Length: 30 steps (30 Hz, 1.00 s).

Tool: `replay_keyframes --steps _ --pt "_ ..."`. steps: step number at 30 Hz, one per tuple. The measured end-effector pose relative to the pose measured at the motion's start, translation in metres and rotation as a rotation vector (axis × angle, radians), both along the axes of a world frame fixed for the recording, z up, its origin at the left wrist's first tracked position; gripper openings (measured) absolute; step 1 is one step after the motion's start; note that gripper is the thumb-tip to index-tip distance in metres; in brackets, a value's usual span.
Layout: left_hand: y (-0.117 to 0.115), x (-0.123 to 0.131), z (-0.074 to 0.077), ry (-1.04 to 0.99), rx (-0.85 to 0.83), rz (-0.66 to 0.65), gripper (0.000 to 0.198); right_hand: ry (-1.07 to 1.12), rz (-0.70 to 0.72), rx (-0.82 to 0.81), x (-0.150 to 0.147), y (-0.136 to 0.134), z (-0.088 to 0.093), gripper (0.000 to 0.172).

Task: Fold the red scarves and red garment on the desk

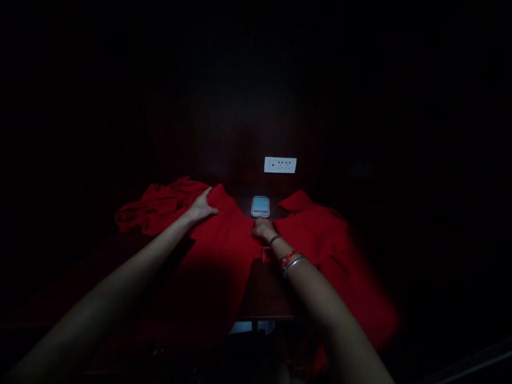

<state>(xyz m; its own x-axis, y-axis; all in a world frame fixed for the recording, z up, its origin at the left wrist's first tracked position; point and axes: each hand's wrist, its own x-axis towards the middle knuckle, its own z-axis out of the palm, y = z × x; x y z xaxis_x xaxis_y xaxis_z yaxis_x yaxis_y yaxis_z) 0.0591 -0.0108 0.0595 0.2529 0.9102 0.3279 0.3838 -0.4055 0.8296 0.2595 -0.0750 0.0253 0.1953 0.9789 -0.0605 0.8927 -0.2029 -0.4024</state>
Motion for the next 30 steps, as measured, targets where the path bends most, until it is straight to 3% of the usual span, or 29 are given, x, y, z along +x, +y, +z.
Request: replay_keyframes --steps 5,11,14,22,27,30 --pt "-0.018 0.002 0.017 -0.116 0.016 -0.208 0.093 0.209 0.046 0.122 0.011 0.012 -0.002 0.076" --pt "-0.030 -0.004 0.020 -0.162 -0.018 -0.335 0.093 0.813 0.195 0.227 0.009 0.028 0.000 0.082" --pt "-0.033 -0.007 0.024 -0.124 0.001 -0.389 0.092 0.945 0.239 0.182 0.003 0.033 0.008 0.082" --pt "-0.023 -0.014 0.022 -0.261 0.034 -0.315 0.090 1.040 0.404 0.117 0.012 0.023 0.040 0.039" --pt "-0.022 0.000 0.014 -0.372 -0.145 -0.190 0.086 0.987 0.461 0.201 0.023 -0.001 0.066 0.039" --pt "-0.026 0.018 0.014 -0.410 -0.132 -0.184 0.077 0.921 0.455 0.261 0.031 -0.018 0.082 0.049"
